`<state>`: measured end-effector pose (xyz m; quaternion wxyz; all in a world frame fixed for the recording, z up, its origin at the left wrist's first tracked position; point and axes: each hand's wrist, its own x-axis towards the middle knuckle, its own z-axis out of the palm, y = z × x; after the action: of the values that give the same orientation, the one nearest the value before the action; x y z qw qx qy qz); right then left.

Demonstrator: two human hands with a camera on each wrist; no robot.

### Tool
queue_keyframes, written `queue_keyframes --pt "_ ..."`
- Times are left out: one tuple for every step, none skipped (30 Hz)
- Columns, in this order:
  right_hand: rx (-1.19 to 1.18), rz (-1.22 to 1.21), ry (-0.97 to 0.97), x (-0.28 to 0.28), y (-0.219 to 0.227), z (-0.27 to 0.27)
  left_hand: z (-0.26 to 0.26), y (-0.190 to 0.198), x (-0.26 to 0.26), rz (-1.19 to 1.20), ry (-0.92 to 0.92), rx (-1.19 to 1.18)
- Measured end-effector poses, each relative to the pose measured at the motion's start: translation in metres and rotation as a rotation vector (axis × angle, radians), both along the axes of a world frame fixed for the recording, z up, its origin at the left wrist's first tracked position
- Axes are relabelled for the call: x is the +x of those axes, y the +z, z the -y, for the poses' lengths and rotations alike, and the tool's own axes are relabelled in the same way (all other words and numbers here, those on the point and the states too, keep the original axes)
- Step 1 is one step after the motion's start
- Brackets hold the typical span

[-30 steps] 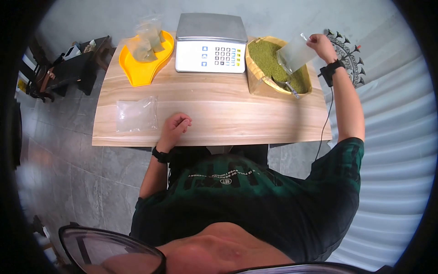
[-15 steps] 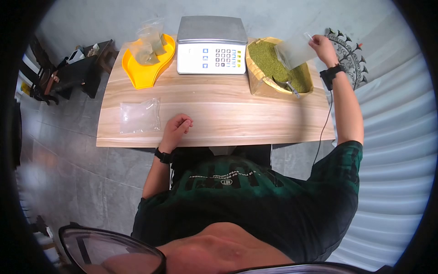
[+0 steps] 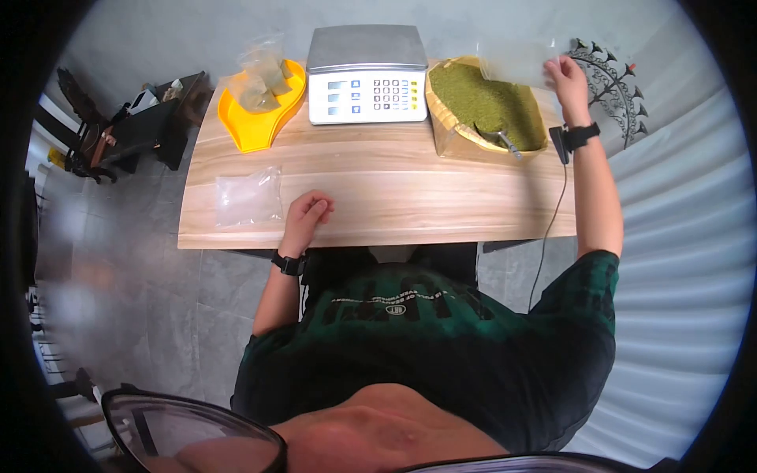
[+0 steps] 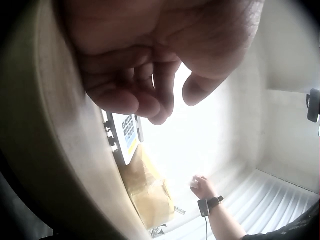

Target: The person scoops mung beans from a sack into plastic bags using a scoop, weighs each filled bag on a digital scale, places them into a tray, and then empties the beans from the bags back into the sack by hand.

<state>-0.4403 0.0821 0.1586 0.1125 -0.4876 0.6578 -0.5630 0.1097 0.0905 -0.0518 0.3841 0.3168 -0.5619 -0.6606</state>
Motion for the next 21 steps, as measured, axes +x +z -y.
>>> queue_keyframes --pt "-0.029 0.024 0.037 -0.002 -0.004 -0.002 -0.002 0.002 -0.001 -0.050 0.021 0.040" --pt "-0.021 0.032 0.056 0.004 -0.007 -0.004 -0.003 0.004 -0.004 -0.042 0.041 0.047" --pt "-0.058 0.180 0.159 0.019 -0.007 -0.009 -0.002 0.007 -0.008 -0.089 0.022 0.011" --pt "-0.088 0.334 0.267 0.037 -0.007 -0.015 -0.004 0.010 -0.012 -0.132 0.011 -0.022" --pt "-0.066 0.437 0.313 0.067 -0.003 -0.024 -0.007 0.021 -0.017 -0.109 -0.016 -0.013" --pt "-0.040 0.542 0.362 0.100 0.002 -0.032 -0.011 0.034 -0.025 -0.085 -0.039 -0.004" --pt "0.005 0.553 0.403 0.122 0.001 -0.037 -0.014 0.040 -0.032 -0.122 -0.110 0.036" --pt "0.028 0.574 0.446 0.144 -0.008 -0.038 -0.018 0.045 -0.040 -0.161 -0.182 0.073" --pt "0.054 0.635 0.538 0.165 -0.016 -0.039 -0.023 0.054 -0.046 -0.252 -0.261 0.180" --pt "0.075 0.694 0.625 0.184 -0.024 -0.038 -0.027 0.060 -0.051 -0.347 -0.343 0.281" --pt "0.105 0.753 0.675 0.202 -0.036 -0.035 -0.030 0.061 -0.057 -0.340 -0.309 0.282" --pt "0.134 0.809 0.722 0.220 -0.052 -0.033 -0.032 0.061 -0.063 -0.459 -0.251 0.389" --pt "0.165 0.877 0.746 0.240 -0.064 -0.033 -0.032 0.062 -0.064 -0.581 -0.195 0.490" --pt "0.178 0.976 0.788 0.263 -0.074 -0.034 -0.033 0.066 -0.058 -0.577 -0.175 0.483" --pt "0.252 1.008 0.838 0.276 -0.084 -0.033 -0.032 0.070 -0.055 -0.661 -0.069 0.445" --pt "0.307 1.031 0.867 0.293 -0.090 -0.033 -0.031 0.072 -0.051 -0.743 0.034 0.405" --pt "0.360 1.054 0.894 0.304 -0.097 -0.033 -0.027 0.071 -0.042 -0.781 0.118 0.402" --pt "0.357 1.064 0.904 0.304 -0.113 -0.028 -0.025 0.071 -0.032 -0.771 0.127 0.397" --pt "0.465 1.111 1.002 0.302 -0.134 -0.021 -0.022 0.074 -0.020 -0.730 0.311 0.305" --pt "0.574 1.152 1.100 0.300 -0.149 -0.015 -0.021 0.077 -0.008 -0.685 0.491 0.208" --pt "0.626 1.164 1.112 0.301 -0.157 -0.011 -0.021 0.083 0.006 -0.673 0.498 0.198"
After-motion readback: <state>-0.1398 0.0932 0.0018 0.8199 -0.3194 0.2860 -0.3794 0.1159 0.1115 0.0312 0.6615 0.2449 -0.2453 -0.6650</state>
